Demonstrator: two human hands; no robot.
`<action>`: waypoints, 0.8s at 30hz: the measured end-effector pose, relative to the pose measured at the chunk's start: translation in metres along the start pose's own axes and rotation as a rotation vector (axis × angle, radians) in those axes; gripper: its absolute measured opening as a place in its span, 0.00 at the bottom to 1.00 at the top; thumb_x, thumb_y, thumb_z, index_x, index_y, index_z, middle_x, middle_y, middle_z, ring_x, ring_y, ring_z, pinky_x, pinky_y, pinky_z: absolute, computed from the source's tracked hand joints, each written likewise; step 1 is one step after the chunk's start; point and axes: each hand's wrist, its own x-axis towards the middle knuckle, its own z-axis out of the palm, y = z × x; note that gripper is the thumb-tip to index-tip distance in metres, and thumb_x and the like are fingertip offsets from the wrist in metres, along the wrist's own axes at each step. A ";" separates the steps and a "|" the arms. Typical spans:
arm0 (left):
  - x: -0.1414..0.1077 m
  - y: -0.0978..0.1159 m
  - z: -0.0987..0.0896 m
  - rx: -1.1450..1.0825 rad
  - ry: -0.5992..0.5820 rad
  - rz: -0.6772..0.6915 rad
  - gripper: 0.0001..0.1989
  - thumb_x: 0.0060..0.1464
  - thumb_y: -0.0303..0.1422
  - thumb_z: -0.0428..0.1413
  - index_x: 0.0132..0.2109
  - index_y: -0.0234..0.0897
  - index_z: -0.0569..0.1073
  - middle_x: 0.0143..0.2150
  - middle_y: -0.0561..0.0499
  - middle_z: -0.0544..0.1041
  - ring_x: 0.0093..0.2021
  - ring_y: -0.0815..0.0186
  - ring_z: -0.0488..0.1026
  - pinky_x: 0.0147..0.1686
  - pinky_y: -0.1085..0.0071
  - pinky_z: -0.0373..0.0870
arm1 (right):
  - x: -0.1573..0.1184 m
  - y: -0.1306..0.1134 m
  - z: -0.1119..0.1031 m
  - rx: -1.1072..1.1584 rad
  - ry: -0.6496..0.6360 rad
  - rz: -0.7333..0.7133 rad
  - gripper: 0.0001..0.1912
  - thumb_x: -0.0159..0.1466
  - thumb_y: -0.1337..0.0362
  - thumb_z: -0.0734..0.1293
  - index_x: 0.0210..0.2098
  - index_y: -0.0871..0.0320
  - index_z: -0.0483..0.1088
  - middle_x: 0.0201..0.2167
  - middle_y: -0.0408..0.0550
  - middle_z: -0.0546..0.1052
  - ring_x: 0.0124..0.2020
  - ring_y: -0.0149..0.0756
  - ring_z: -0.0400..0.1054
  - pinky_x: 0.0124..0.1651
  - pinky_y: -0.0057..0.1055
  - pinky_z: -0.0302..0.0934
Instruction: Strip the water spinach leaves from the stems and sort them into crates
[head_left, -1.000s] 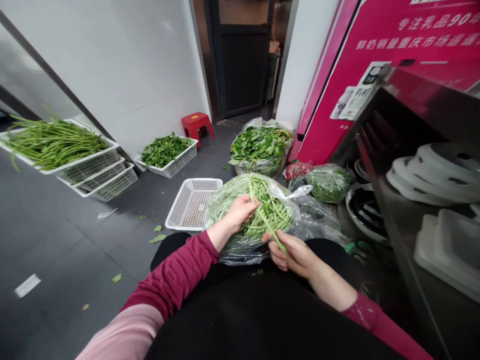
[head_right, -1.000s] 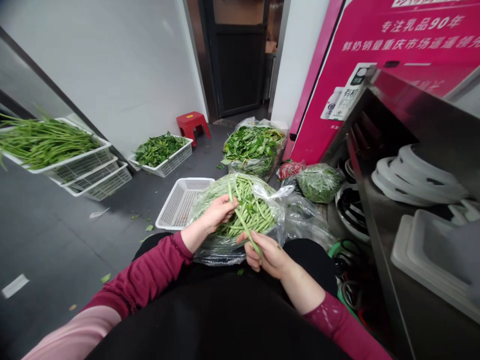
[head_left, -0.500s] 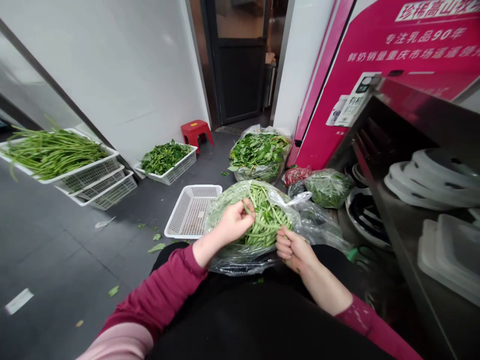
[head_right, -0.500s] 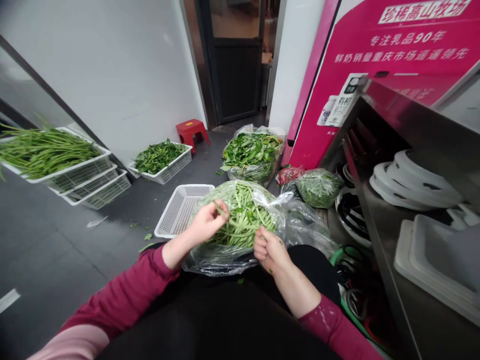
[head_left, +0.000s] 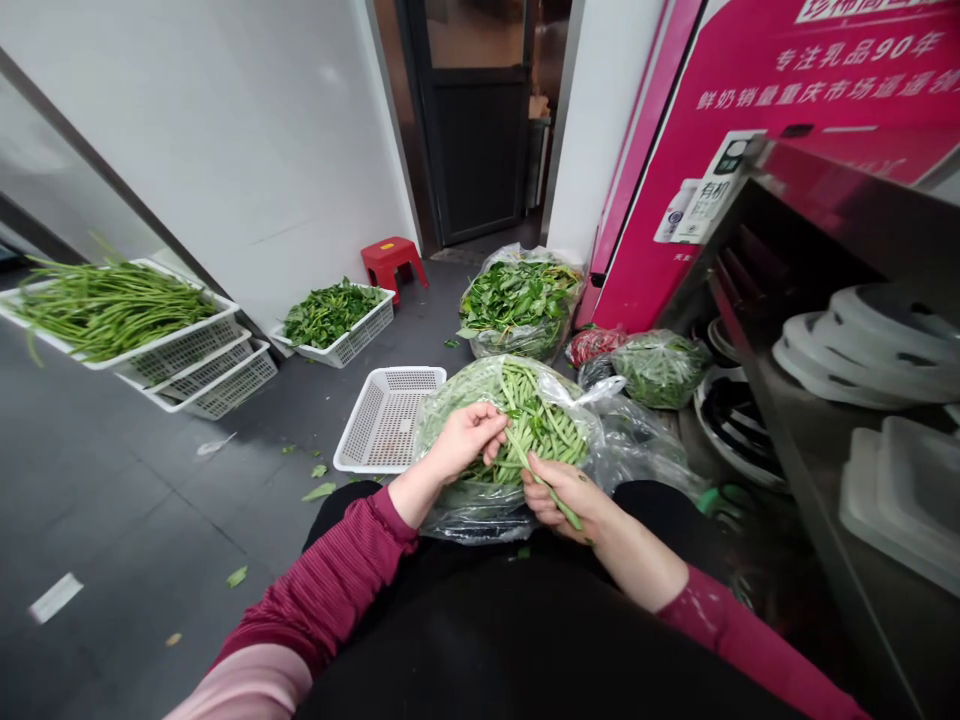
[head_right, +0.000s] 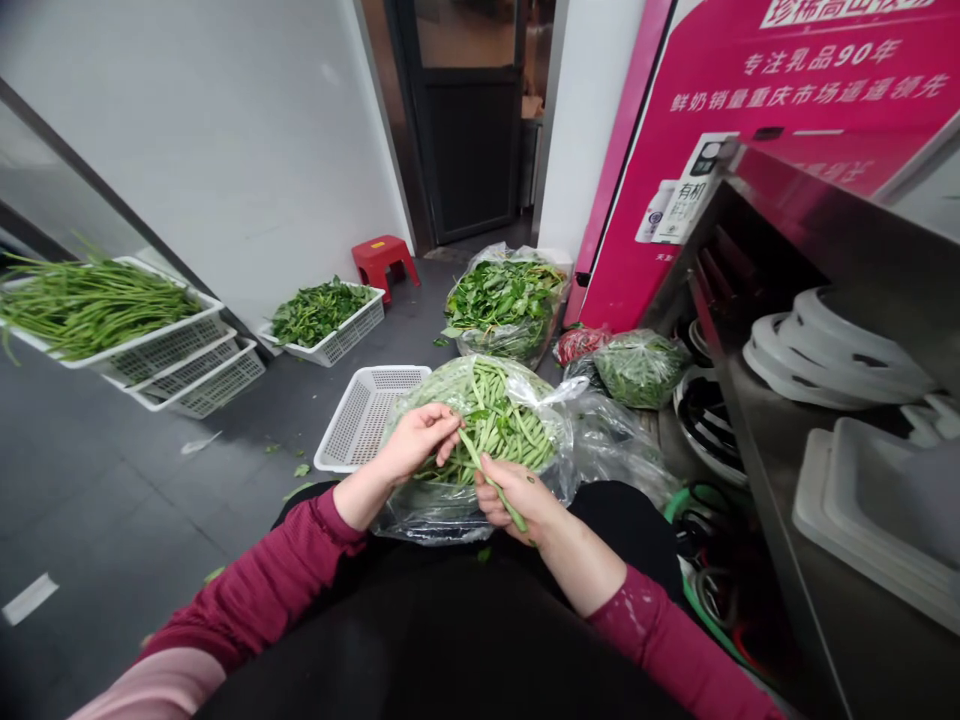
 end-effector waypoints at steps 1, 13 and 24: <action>-0.003 0.001 0.002 0.071 0.046 0.041 0.13 0.49 0.42 0.54 0.31 0.35 0.64 0.20 0.57 0.66 0.15 0.76 0.59 0.14 0.78 0.57 | 0.001 0.000 -0.001 0.025 0.041 -0.023 0.20 0.55 0.49 0.66 0.24 0.60 0.58 0.15 0.34 0.52 0.13 0.18 0.41 0.13 0.16 0.33; -0.045 -0.016 0.044 0.669 -0.142 0.229 0.09 0.56 0.34 0.47 0.29 0.35 0.63 0.20 0.55 0.69 0.19 0.72 0.67 0.21 0.77 0.63 | 0.005 0.018 -0.012 0.052 0.086 -0.012 0.20 0.54 0.48 0.66 0.25 0.58 0.58 0.15 0.36 0.60 0.13 0.22 0.52 0.14 0.20 0.46; 0.005 -0.019 -0.006 1.611 -0.023 0.040 0.11 0.53 0.25 0.44 0.38 0.33 0.70 0.37 0.43 0.71 0.32 0.64 0.71 0.33 0.70 0.67 | 0.015 -0.032 -0.064 -1.057 0.784 -0.445 0.15 0.53 0.52 0.65 0.29 0.58 0.65 0.20 0.42 0.66 0.21 0.30 0.59 0.24 0.26 0.51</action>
